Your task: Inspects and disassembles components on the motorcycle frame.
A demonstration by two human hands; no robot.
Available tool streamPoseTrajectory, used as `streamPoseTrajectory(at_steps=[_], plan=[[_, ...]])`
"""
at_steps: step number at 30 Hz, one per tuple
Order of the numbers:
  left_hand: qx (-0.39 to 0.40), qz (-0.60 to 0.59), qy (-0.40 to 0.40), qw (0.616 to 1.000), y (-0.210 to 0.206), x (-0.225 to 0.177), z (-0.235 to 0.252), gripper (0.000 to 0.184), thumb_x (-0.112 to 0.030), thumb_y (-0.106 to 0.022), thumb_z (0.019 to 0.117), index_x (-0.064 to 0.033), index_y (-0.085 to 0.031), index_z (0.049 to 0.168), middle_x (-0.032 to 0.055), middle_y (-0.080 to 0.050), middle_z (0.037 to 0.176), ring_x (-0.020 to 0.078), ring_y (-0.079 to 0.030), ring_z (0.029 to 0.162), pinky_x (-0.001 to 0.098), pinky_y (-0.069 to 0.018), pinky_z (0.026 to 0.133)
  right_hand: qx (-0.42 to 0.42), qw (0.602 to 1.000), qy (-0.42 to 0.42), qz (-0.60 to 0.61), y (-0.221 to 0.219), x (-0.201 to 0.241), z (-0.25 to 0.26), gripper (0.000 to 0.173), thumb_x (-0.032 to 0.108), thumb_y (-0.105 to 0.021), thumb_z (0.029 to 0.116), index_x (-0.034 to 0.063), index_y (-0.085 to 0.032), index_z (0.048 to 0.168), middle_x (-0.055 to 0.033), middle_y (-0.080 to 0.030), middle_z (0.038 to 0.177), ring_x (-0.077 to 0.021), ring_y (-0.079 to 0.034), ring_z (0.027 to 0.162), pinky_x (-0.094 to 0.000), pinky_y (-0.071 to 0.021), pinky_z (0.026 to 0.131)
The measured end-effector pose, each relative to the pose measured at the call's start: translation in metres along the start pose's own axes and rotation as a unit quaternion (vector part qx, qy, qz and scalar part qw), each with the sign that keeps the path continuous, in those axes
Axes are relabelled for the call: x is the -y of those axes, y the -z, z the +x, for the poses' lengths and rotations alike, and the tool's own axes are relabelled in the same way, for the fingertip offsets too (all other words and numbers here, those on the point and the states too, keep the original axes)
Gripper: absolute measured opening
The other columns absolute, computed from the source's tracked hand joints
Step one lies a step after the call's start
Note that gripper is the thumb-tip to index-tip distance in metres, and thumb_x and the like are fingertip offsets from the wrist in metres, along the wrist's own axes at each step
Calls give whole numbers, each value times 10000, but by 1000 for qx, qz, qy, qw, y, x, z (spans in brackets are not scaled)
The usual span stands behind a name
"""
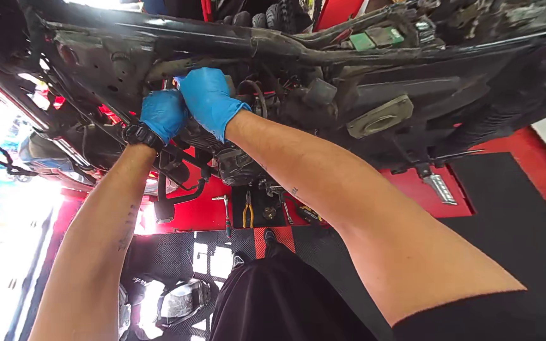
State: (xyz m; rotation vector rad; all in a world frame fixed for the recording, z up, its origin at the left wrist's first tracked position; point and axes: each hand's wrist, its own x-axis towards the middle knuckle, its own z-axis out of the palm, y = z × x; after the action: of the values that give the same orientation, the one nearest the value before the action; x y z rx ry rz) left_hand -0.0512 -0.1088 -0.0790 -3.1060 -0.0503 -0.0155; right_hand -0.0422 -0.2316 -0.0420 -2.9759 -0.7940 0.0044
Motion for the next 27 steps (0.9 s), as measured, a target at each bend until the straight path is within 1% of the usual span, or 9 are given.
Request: streamPoseTrajectory(at_steps=[3,6,9,12,14,18,23,24,27], plan=[[0,-8,10,1000,4,-4,-4,407,-327,-544,1007,48,-666,1106,325,-676,1154,536,-640,1133,745,-470,887,12,1000,5,24,5,1,-4,143,6,-593,945,-14,-689,1049,-208,-681,1094,-390,-674,1032,-548,-558,742],[16,7,-6,1000,10,-4,-5,398,-289,-552,1016,59,-620,1197,327,-647,1215,540,-615,1173,748,-463,914,-6,1000,6,-3,7,0,0,155,-14,-554,962,-18,-686,1043,-202,-684,1077,-374,-679,1016,-529,-556,737],[10,6,3,1000,6,-8,-5,392,-260,-615,981,88,-630,1161,349,-648,1193,557,-618,1152,751,-461,912,-1,999,30,-23,2,-1,0,168,-23,-539,968,-30,-680,1059,-209,-678,1084,-382,-671,1029,-528,-545,753],[-9,6,23,1000,6,-11,-7,385,-282,-593,986,88,-654,1074,351,-672,1127,563,-641,1101,757,-469,864,4,999,37,-26,5,-1,-1,158,-21,-553,958,-31,-681,1051,-200,-676,1098,-373,-672,1044,-519,-557,753],[9,14,20,1000,11,-13,-7,396,-283,-564,1009,95,-642,1096,363,-656,1151,572,-623,1127,765,-461,873,-3,999,37,-38,3,-1,3,155,-18,-549,963,-41,-683,1038,-211,-680,1082,-384,-669,1035,-528,-547,762],[29,13,12,999,9,-12,-5,395,-268,-601,984,82,-629,1165,357,-640,1204,565,-600,1175,761,-448,917,21,997,48,-48,2,2,2,147,-11,-556,963,-47,-673,1045,-223,-672,1090,-397,-664,1038,-546,-544,771],[8,-5,37,999,9,-7,-4,408,-332,-539,1016,46,-685,1065,329,-681,1124,547,-637,1116,748,-476,870,-14,996,57,-61,-1,-3,2,141,-7,-576,958,-55,-676,1045,-242,-671,1024,-426,-668,971,-570,-537,725],[2,-5,24,1000,8,-4,-4,405,-327,-530,1017,40,-681,1097,324,-679,1142,543,-632,1134,740,-478,889,-6,996,63,-68,0,-2,1,119,-26,-582,943,-64,-669,1014,-248,-666,1005,-431,-666,953,-575,-533,718],[-7,-1,-29,1000,1,2,-2,399,-271,-524,1022,8,-613,1293,300,-642,1265,520,-587,1230,711,-445,993,36,994,74,-77,9,-6,-4,78,-57,-607,910,-58,-662,965,-243,-662,1001,-430,-667,951,-577,-533,694]])
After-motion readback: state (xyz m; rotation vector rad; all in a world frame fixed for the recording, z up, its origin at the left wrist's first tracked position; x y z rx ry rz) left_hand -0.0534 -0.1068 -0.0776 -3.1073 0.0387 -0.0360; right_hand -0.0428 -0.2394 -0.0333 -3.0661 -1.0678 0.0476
